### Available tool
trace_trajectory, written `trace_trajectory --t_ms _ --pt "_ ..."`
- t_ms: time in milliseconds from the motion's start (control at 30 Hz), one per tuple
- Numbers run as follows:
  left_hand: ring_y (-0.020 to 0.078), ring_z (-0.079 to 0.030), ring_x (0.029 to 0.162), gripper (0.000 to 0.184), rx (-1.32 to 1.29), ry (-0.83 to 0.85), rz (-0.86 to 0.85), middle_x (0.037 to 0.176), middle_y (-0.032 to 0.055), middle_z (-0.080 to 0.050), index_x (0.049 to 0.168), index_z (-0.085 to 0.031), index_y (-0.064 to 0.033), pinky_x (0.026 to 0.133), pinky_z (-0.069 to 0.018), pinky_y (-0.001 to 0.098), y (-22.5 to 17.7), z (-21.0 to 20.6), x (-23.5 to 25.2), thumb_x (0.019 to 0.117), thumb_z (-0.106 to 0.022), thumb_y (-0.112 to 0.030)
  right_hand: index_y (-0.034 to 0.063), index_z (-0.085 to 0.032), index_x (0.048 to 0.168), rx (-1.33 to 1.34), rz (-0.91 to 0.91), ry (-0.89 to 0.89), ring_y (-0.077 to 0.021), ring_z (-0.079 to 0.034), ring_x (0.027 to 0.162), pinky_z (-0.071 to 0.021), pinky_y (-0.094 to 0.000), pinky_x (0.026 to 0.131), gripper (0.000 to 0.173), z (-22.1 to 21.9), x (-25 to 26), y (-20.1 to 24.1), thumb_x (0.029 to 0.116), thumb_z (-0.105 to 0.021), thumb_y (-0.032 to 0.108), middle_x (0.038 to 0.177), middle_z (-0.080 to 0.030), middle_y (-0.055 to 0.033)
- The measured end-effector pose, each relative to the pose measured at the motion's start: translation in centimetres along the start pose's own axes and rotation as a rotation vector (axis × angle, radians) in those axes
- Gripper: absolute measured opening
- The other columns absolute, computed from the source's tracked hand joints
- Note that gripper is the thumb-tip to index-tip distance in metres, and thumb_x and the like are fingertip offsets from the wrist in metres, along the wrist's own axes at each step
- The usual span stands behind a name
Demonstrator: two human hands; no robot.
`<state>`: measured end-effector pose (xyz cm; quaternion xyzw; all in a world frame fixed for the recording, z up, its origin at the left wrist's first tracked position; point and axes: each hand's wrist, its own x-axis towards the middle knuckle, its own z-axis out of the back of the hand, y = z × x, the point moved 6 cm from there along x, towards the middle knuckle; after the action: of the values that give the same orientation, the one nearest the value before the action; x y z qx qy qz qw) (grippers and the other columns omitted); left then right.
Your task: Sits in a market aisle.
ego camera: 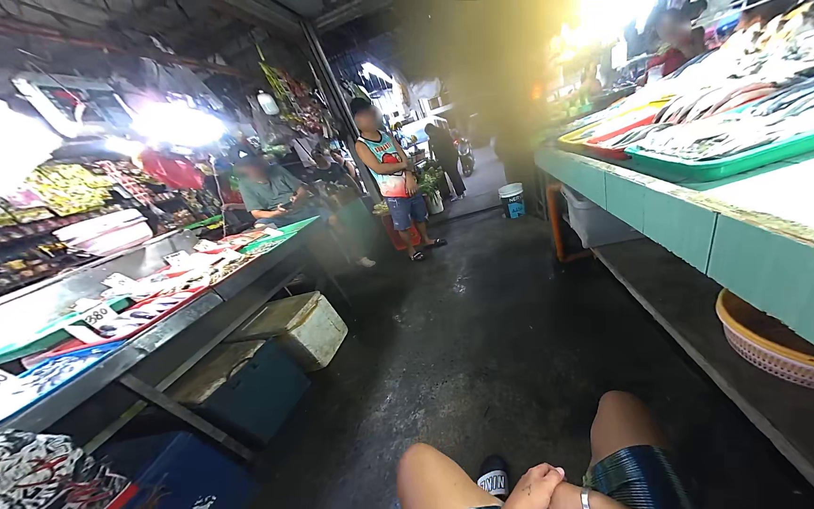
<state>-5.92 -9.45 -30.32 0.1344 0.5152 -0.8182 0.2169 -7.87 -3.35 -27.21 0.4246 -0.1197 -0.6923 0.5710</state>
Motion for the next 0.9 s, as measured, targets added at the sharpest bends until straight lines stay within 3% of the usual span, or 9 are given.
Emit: trace_trajectory --t_ms 67,133,167,300,400,567,667,800,900 --pt "0.0255 -0.063 0.120 0.050 -0.011 -0.005 0.005 0.126 0.0150 -0.068 0.128 -0.066 -0.0088 0.107 -0.0471 0.0496 0.1 0.1 -0.2 0.1086 -0.039 -0.046 -0.0040 -0.054 0.142 -0.069 -0.051 0.128 -0.0372 -0.051 0.137 -0.0342 -0.0555 0.116 0.044 0.8 -1.1 2.1 0.1103 -0.044 0.025 0.144 -0.056 -0.0244" --pt "0.0251 -0.063 0.120 0.050 -0.009 -0.013 0.006 0.126 0.0145 -0.068 0.128 -0.066 -0.0093 0.107 -0.0472 0.0496 0.0 0.0 -0.2 0.1088 -0.039 -0.046 -0.0096 -0.059 0.131 -0.017 0.217 -0.013 -0.0386 -0.061 0.121 -0.0447 -0.0539 0.107 0.043 0.0 0.2 -0.4 0.1075 -0.049 0.025 0.128 -0.063 -0.0296" --pt "0.0256 -0.062 0.122 0.050 -0.001 -0.011 0.005 0.128 0.0149 -0.067 0.129 -0.066 -0.0091 0.108 -0.0462 0.0502 -0.2 0.0 -0.2 0.1090 -0.038 -0.046 -0.0075 -0.061 0.130 0.069 0.235 -0.078 -0.0335 -0.063 0.119 -0.0454 -0.0486 0.106 0.042 -0.6 1.0 -1.8 0.1064 -0.052 0.026 0.126 -0.065 -0.0265" --pt "0.0256 -0.063 0.121 0.050 0.021 -0.011 -0.018 0.127 0.0146 -0.068 0.129 -0.066 -0.0098 0.107 -0.0469 0.0506 -0.8 -0.3 0.7 0.1090 -0.038 -0.046 -0.0013 -0.062 0.131 0.179 0.108 -0.186 -0.0233 -0.062 0.122 -0.0437 -0.0419 0.110 0.042 -1.9 3.7 -5.7 0.1030 -0.058 0.029 0.128 -0.066 -0.0177" --pt "0.0269 -0.061 0.124 0.050 0.043 0.011 -0.002 0.129 0.0158 -0.067 0.131 -0.065 -0.0095 0.109 -0.0455 0.0516 -1.6 -0.4 1.0 0.1094 -0.037 -0.045 0.0003 -0.064 0.128 0.239 0.067 -0.206 -0.0240 -0.064 0.116 -0.0465 -0.0449 0.106 0.042 -1.5 3.0 -6.0 0.1016 -0.061 0.032 0.123 -0.068 -0.0172" --pt "0.0272 -0.062 0.124 0.050 0.018 0.007 0.015 0.129 0.0161 -0.067 0.130 -0.066 -0.0084 0.109 -0.0456 0.0512 -1.8 -0.5 0.7 0.1095 -0.038 -0.044 0.0004 -0.062 0.133 0.242 0.097 -0.170 -0.0229 -0.062 0.123 -0.0436 -0.0424 0.111 0.043 -1.6 3.0 -5.7 0.1022 -0.060 0.030 0.129 -0.066 -0.0167" --pt "0.0270 -0.061 0.124 0.050 0.007 -0.001 -0.004 0.129 0.0162 -0.067 0.130 -0.066 -0.0077 0.109 -0.0452 0.0503 -1.1 -0.3 0.4 0.1095 -0.038 -0.044 -0.0011 -0.062 0.132 0.200 0.090 -0.113 -0.0266 -0.060 0.125 -0.0425 -0.0452 0.111 0.042 -1.4 2.6 -4.5 0.1042 -0.057 0.029 0.131 -0.065 -0.0192" --pt "0.0267 -0.063 0.121 0.049 -0.007 -0.009 -0.007 0.126 0.0165 -0.067 0.129 -0.066 -0.0068 0.107 -0.0463 0.0497 -0.2 0.1 0.0 0.1094 -0.038 -0.043 -0.0021 -0.059 0.136 0.114 -0.009 -0.069 -0.0350 -0.058 0.128 -0.0426 -0.0557 0.110 0.047 -1.6 2.8 -3.3 0.1055 -0.052 0.033 0.135 -0.062 -0.0233" --pt "0.0257 -0.063 0.119 0.050 -0.016 -0.007 -0.002 0.125 0.0161 -0.067 0.129 -0.065 -0.0074 0.106 -0.0471 0.0490 -0.1 0.0 -0.2 0.1097 -0.038 -0.044 -0.0020 -0.057 0.139 0.055 -0.008 -0.038 -0.0334 -0.053 0.135 -0.0369 -0.0538 0.116 0.048 -0.8 1.7 -1.4 0.1058 -0.053 0.032 0.141 -0.059 -0.0222"
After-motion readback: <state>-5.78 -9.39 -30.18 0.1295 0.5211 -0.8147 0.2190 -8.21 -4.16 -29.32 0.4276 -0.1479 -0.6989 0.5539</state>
